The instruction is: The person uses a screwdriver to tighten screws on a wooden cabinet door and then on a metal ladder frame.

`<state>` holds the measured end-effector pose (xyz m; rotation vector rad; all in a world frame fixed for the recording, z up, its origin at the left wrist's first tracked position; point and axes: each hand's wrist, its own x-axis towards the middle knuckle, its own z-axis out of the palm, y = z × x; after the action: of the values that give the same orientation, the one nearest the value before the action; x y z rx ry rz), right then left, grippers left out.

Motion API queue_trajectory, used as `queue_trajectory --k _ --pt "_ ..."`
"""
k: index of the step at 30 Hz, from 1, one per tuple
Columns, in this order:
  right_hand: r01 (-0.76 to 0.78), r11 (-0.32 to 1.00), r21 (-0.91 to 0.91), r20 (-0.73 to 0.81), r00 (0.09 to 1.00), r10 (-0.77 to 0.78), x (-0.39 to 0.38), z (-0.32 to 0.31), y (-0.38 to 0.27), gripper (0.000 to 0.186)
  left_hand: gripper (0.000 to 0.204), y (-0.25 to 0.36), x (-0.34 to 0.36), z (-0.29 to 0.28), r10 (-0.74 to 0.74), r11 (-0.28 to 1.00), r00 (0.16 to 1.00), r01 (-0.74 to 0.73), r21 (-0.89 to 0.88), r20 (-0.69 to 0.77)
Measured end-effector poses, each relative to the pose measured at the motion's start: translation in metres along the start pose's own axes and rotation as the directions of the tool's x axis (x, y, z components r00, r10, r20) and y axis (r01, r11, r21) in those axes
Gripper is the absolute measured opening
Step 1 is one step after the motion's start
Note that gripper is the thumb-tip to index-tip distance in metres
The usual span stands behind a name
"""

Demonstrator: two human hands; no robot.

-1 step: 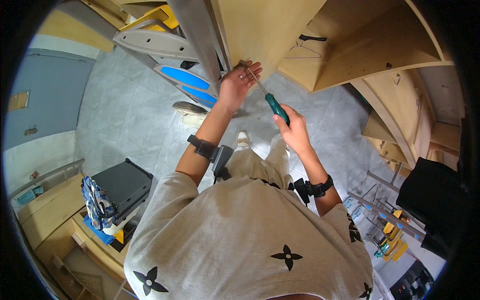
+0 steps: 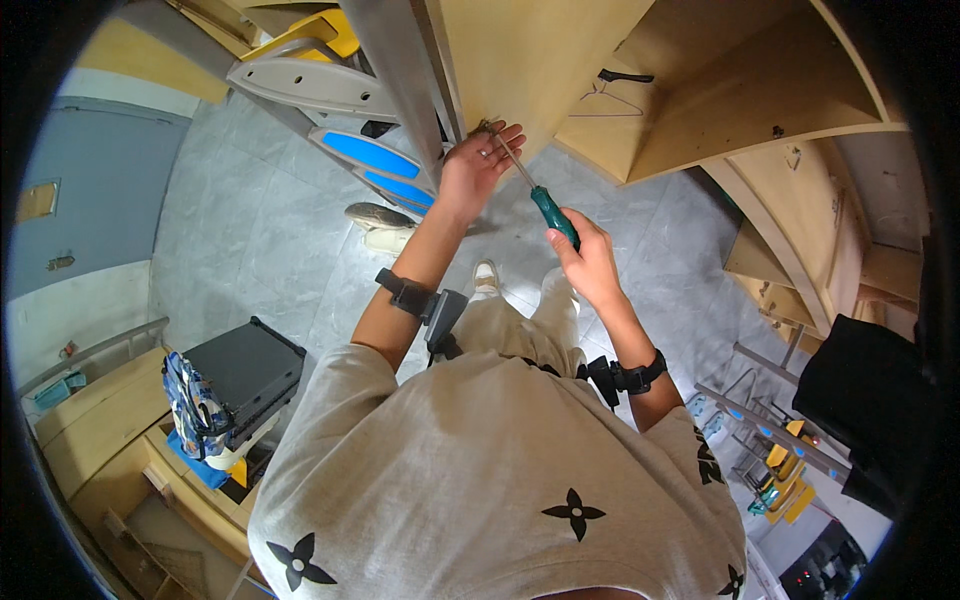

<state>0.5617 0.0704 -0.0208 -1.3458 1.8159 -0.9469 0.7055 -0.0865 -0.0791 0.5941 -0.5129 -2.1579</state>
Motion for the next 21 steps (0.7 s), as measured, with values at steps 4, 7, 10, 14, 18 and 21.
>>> queue_trajectory --k 4,7,10,14,18,21 --pt "-0.037 0.999 -0.001 0.016 0.999 0.037 0.001 0.001 -0.007 0.027 0.032 -0.001 0.003 0.001 -0.01 0.997 0.999 0.007 -0.072 -0.043" --pt "-0.026 1.0 -0.005 0.001 1.0 0.026 0.0 0.004 -0.003 0.027 0.031 0.0 0.002 0.001 -0.016 0.996 0.998 0.011 -0.09 -0.054" --pt "-0.006 1.0 -0.03 -0.034 0.999 0.005 -0.001 0.004 -0.005 0.027 0.03 0.001 0.001 0.001 -0.016 0.995 0.998 0.01 -0.1 -0.056" --pt "-0.034 0.999 -0.032 -0.013 0.999 0.034 0.001 0.002 -0.008 0.027 0.026 0.0 0.001 0.001 -0.021 0.991 0.996 0.01 -0.133 -0.083" --pt "0.193 0.947 -0.255 -0.219 0.943 -0.251 0.002 0.006 -0.005 0.029 0.024 -0.006 0.004 -0.006 0.007 0.98 0.999 -0.017 -0.199 -0.047" --pt "0.14 0.942 -0.306 -0.281 0.932 -0.23 -0.001 0.009 -0.014 0.03 0.024 -0.007 0.004 -0.006 0.001 0.954 1.0 -0.008 -0.299 -0.023"
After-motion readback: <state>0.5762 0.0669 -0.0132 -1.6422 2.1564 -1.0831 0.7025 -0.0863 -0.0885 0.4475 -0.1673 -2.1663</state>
